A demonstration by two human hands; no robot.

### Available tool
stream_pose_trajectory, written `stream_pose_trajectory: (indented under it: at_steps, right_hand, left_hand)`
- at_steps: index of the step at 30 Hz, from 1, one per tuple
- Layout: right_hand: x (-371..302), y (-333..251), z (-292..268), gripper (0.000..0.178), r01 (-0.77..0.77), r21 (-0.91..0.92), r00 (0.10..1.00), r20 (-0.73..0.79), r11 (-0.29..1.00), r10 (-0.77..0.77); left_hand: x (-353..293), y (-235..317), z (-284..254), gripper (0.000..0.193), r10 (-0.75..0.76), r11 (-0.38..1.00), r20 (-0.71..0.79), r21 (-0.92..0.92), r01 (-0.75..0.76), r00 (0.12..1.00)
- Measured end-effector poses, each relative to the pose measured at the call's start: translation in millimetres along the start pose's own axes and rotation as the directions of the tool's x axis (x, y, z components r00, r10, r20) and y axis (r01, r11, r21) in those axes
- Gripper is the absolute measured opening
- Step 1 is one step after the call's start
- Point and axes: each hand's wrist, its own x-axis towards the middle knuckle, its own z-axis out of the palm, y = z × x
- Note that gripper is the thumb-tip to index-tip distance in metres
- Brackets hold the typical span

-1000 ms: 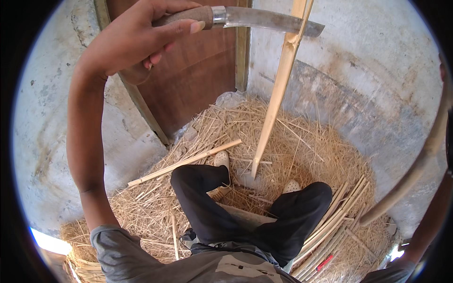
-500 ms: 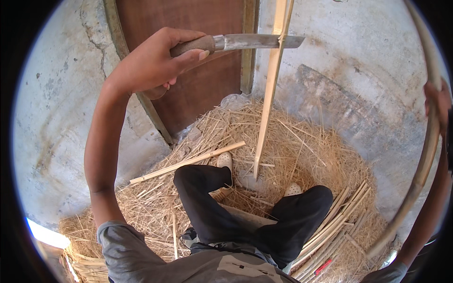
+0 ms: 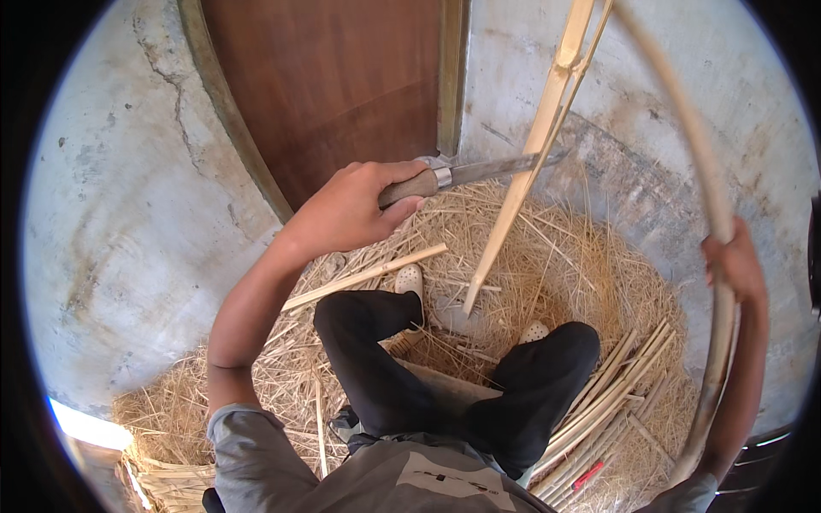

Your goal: The person sits on a straw-covered floor and uses a curved blade to split a bamboo pole into thin strips. They repeatedly strike the blade with a wooden stick to drive it through the bamboo, then separate the resulting strips by hand.

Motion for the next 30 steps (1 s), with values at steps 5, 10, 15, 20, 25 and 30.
stream_pose_trajectory:
  at_steps: [5, 10, 15, 20, 25, 30]
  right_hand:
    - [30, 14, -6, 0.043, 0.134, 0.111, 0.975, -0.19, 0.985, -0.111]
    - [-9, 91, 167, 0.06, -0.095, -0.169, 0.857, 0.488, 0.981, 0.167]
    - [-4, 95, 165, 0.053, -0.188, 0.026, 0.892, 0.423, 0.982, 0.16]
    - [35, 87, 93, 0.037, 0.02, 0.231, 0.991, 0.122, 0.973, -0.049]
    - [33, 124, 161, 0.037, -0.083, -0.019, 0.992, 0.092, 0.996, 0.085]
    - [-4, 162, 240, 0.053, -0.176, 0.041, 0.796, 0.594, 0.984, 0.117]
  left_hand:
    - [4, 7, 21, 0.04, -0.057, 0.998, -0.037, -0.019, 0.056, 0.998]
    - [11, -8, 57, 0.04, -0.007, 0.995, 0.083, 0.104, -0.002, 0.997]
    - [-13, -40, 129, 0.042, -0.125, 0.986, -0.029, -0.114, 0.121, 0.992]
    - [-7, -38, 148, 0.044, -0.085, 0.99, -0.087, -0.122, 0.074, 0.993]
    - [-23, -35, 169, 0.045, -0.097, 0.989, -0.104, -0.118, 0.084, 0.99]
    - [-45, -64, 200, 0.047, -0.133, 0.99, -0.078, -0.057, 0.128, 0.988]
